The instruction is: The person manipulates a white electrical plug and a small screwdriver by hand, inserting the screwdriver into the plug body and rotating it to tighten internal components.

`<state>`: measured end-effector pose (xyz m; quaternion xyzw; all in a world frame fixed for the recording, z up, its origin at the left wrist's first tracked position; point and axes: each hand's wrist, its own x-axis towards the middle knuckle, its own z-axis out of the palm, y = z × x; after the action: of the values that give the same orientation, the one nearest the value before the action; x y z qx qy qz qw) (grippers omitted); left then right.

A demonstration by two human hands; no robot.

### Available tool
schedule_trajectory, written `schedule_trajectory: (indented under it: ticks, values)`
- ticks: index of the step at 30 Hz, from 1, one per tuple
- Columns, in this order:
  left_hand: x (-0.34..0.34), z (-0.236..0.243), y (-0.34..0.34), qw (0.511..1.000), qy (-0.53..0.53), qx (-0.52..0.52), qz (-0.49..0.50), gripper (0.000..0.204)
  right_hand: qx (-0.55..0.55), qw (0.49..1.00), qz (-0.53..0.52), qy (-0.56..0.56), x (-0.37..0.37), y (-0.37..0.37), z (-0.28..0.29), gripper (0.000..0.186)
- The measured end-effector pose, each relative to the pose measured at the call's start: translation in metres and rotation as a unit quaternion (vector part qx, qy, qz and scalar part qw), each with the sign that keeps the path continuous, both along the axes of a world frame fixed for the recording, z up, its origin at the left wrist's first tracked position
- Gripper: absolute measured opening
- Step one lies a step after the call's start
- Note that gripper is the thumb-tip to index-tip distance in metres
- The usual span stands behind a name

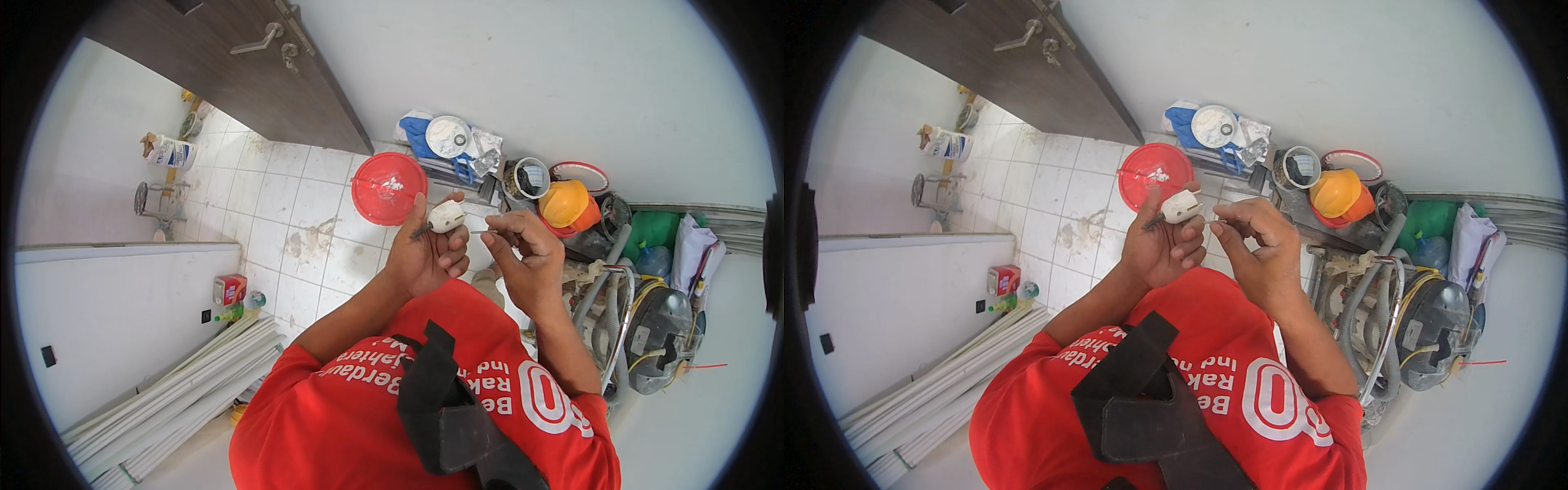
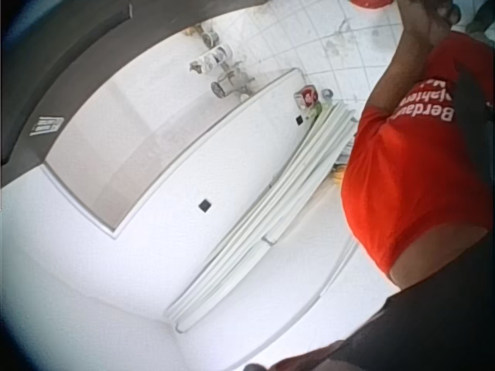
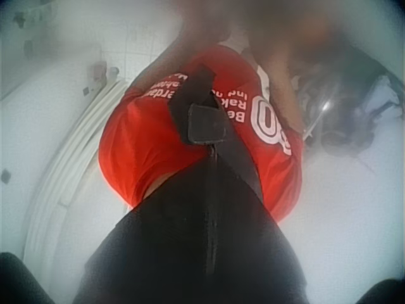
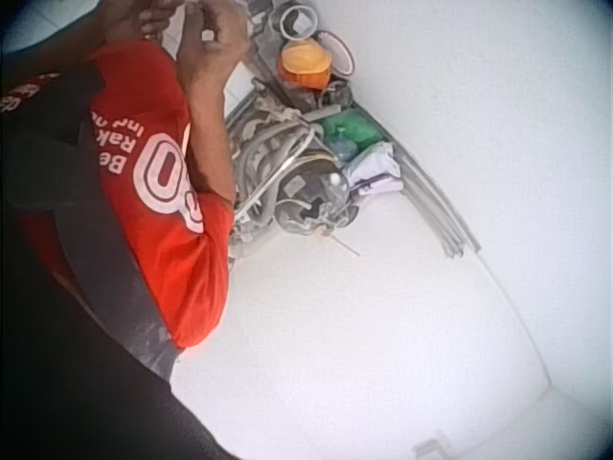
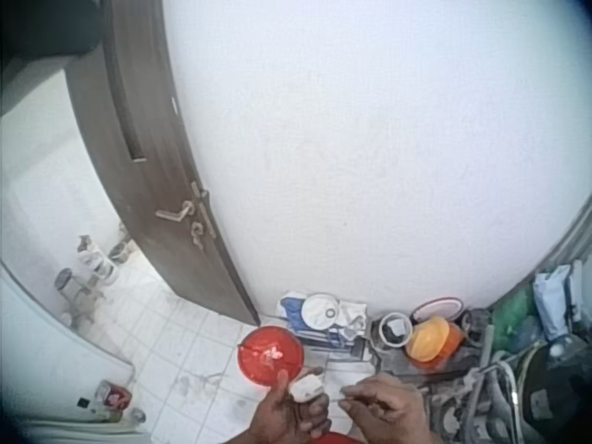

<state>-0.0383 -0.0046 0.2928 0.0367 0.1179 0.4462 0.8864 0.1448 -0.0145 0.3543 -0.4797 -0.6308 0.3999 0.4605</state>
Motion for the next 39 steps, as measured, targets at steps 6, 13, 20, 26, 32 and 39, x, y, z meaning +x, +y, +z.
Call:
schedule_trajectory:
  ticks: [6,13,20,26,32,39]
  values:
    - [0.002,-0.002,0.000,1.000,0.014,-0.002,-0.021,0.052,-0.007,1.000,-0.003,0.020,-0.003,0.000,-0.006,0.014]
    - [0.005,0.004,-0.003,0.997,0.080,0.007,-0.006,0.055,-0.009,1.000,0.001,0.009,-0.011,0.001,0.000,0.011]
    - [0.005,0.007,-0.006,0.990,0.122,0.065,0.017,0.057,0.002,1.000,0.008,-0.013,-0.010,0.001,0.004,0.008]
    - [0.005,0.009,-0.007,0.971,0.202,0.118,0.048,0.060,-0.066,0.997,-0.004,-0.027,-0.008,-0.004,0.002,0.007]
    - [0.003,0.008,-0.006,0.941,0.280,0.183,0.051,0.066,-0.089,0.996,0.011,0.004,-0.011,-0.007,0.010,0.009]
    - [0.002,0.018,-0.005,0.895,0.378,0.235,0.045,0.068,-0.057,0.997,0.000,-0.043,-0.004,-0.004,0.003,0.007]
